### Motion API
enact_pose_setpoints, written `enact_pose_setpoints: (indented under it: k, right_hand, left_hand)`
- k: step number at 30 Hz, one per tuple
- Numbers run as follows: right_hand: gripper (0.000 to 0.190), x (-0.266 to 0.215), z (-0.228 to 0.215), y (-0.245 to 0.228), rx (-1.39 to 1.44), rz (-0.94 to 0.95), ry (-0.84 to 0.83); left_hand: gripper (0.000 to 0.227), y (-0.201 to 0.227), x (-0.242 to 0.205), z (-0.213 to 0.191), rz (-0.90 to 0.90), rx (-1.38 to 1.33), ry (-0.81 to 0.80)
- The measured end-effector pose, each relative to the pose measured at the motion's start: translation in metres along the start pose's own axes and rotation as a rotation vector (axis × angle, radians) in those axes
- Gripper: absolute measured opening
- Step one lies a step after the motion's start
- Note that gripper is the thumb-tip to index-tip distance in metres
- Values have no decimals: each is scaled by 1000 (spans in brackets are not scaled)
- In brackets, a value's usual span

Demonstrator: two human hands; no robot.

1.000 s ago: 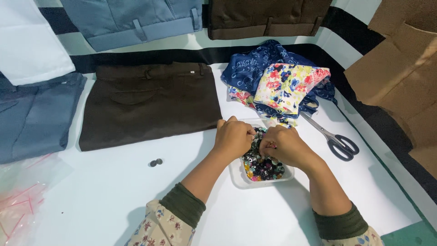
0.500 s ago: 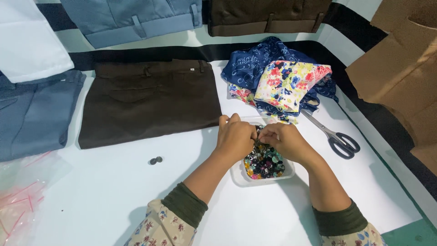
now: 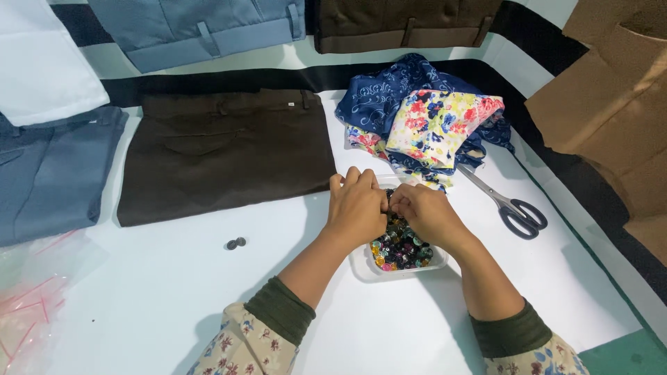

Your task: Sorting and bagging small black buttons into plastic bags

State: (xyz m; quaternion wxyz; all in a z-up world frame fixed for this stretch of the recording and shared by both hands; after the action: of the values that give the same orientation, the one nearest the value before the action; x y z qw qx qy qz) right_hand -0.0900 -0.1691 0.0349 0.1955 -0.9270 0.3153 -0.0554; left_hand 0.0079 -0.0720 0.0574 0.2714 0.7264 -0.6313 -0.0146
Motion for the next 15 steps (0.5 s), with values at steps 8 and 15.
enact_pose_setpoints:
  k: [8, 15]
  right_hand:
    - [12, -3, 0, -9, -40, -31, 31]
    - [13, -5, -1, -11, -61, -50, 61]
  left_hand:
    - [5, -2, 4, 9, -3, 35, -31]
    - [3, -1, 2, 13, 27, 3, -19]
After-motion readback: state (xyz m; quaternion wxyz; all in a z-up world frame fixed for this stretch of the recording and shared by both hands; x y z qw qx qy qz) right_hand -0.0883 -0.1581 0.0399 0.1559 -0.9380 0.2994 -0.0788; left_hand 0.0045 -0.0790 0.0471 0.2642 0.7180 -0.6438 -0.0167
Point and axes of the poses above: each hand's wrist, its own x-axis towards the middle knuckle, its own z-axis out of the palm, y = z × x, the point moved 7 cm from there along x, towards the middle knuckle
